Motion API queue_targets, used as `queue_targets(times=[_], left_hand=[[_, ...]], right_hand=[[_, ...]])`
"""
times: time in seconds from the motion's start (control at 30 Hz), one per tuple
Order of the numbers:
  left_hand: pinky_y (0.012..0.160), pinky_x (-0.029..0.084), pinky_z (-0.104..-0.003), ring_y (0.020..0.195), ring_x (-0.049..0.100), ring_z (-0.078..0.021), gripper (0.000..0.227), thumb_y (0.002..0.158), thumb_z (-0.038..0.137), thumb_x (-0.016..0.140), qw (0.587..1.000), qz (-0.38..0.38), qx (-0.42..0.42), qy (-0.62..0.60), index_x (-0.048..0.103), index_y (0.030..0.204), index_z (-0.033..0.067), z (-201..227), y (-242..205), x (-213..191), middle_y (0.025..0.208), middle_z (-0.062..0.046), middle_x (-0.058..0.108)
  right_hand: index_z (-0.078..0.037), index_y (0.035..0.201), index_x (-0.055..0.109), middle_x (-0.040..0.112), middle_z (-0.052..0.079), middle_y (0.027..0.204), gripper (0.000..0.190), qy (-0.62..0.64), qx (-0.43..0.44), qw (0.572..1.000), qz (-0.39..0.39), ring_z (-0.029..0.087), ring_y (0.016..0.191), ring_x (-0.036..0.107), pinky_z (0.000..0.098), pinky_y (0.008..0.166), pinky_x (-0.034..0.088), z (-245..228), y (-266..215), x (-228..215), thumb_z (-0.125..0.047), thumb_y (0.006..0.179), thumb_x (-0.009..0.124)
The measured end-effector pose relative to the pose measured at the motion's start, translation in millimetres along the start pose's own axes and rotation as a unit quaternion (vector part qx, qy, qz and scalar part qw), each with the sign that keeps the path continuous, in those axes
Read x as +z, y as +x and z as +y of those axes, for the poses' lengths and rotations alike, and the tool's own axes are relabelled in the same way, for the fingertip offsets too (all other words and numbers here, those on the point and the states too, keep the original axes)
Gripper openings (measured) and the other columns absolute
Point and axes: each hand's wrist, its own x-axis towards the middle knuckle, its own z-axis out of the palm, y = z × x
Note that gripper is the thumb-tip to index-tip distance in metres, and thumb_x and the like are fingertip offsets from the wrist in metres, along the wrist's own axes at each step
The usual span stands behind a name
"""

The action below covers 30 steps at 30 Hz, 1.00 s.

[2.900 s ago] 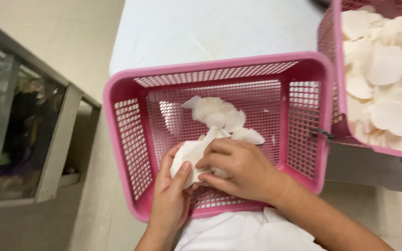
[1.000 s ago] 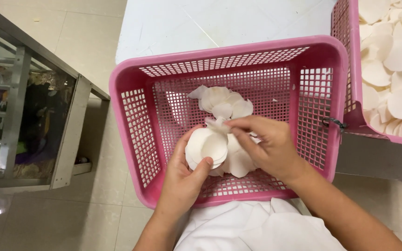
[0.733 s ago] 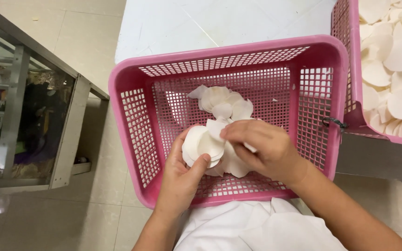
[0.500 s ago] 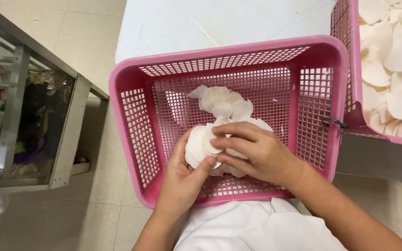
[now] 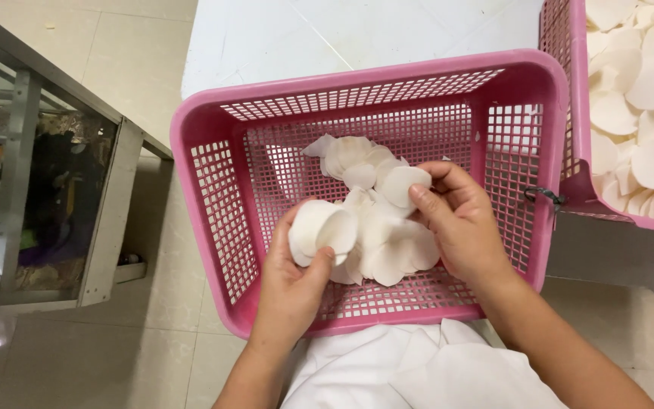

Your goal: The person is separating individual dried fruit slices that are stuck together and placing them into a pink basket.

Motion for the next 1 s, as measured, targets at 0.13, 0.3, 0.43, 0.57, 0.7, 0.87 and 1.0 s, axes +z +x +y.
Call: queue_targets(times=[0.13,0.3,0.43,0.57,0.7,0.87,1.0], left_hand=[[0.1,0.051,-0.028,0.113,0.063,-0.0178,0.055,0.086,0.005,0.063,0.999,0.039,0.008,0.025,0.051,0.139,0.0109,22,-2,5,0.13,-0.008,0.064],[0.108,0.046,-0.028,0.126,0.06,-0.019,0.054,0.087,0.0,0.059,0.998,-0.018,0.048,0.041,0.05,0.139,0.01,35,-5,29,0.139,-0.011,0.06],[0.115,0.042,-0.037,0.133,0.058,-0.0255,0.051,0.085,0.005,0.06,0.981,-0.072,0.126,0.131,0.053,0.136,0.0074,33,-6,35,0.138,-0.012,0.062],[0.123,0.029,-0.051,0.15,0.037,-0.0367,0.053,0.095,0.016,0.053,0.936,-0.142,0.221,0.235,0.044,0.145,0.0022,28,-4,37,0.154,-0.021,0.043],[0.122,0.028,-0.045,0.156,0.026,-0.0315,0.073,0.096,0.031,0.059,0.941,-0.164,0.155,0.253,0.029,0.157,0.0041,35,-6,39,0.167,-0.018,0.028],[0.123,0.031,-0.046,0.151,0.038,-0.0311,0.068,0.097,0.032,0.054,0.96,-0.14,0.164,0.179,0.034,0.153,0.0005,38,-7,37,0.162,-0.019,0.039],[0.12,0.039,-0.04,0.145,0.049,-0.0311,0.057,0.097,0.021,0.051,0.984,-0.098,0.117,0.095,0.04,0.149,-0.0004,26,-6,31,0.161,-0.018,0.044]], right_hand=[[-0.008,0.114,0.063,0.064,0.008,0.109,0.025,0.067,0.124,0.99,0.01,0.02,0.096,0.063,0.0367,0.075,0.062,4,-1,-1,-0.005,0.09,0.07],[-0.005,0.138,0.056,0.068,0.015,0.118,0.041,0.232,0.201,0.937,-0.169,0.023,0.096,0.069,0.0373,0.078,0.06,9,-14,9,-0.028,0.104,0.051],[-0.007,0.145,0.048,0.065,0.013,0.117,0.071,0.299,0.201,0.901,-0.242,0.021,0.092,0.065,0.0311,0.063,0.054,17,-17,10,-0.06,0.097,0.05],[-0.006,0.147,0.05,0.065,0.012,0.131,0.067,0.332,0.214,0.901,-0.179,0.023,0.113,0.064,0.0386,0.089,0.057,25,-21,7,-0.043,0.093,0.064],[-0.001,0.146,0.05,0.066,0.016,0.132,0.072,0.397,0.24,0.87,-0.169,0.027,0.116,0.066,0.0408,0.098,0.056,25,-25,-8,-0.032,0.088,0.078],[-0.002,0.133,0.057,0.067,0.023,0.124,0.056,0.366,0.234,0.9,-0.031,0.032,0.109,0.066,0.048,0.09,0.055,-36,-25,-47,-0.022,0.084,0.073],[-0.003,0.137,0.057,0.069,0.017,0.119,0.054,0.368,0.044,0.929,-0.008,0.028,0.083,0.072,0.0285,0.041,0.058,-85,-16,-142,-0.039,0.098,0.068]])
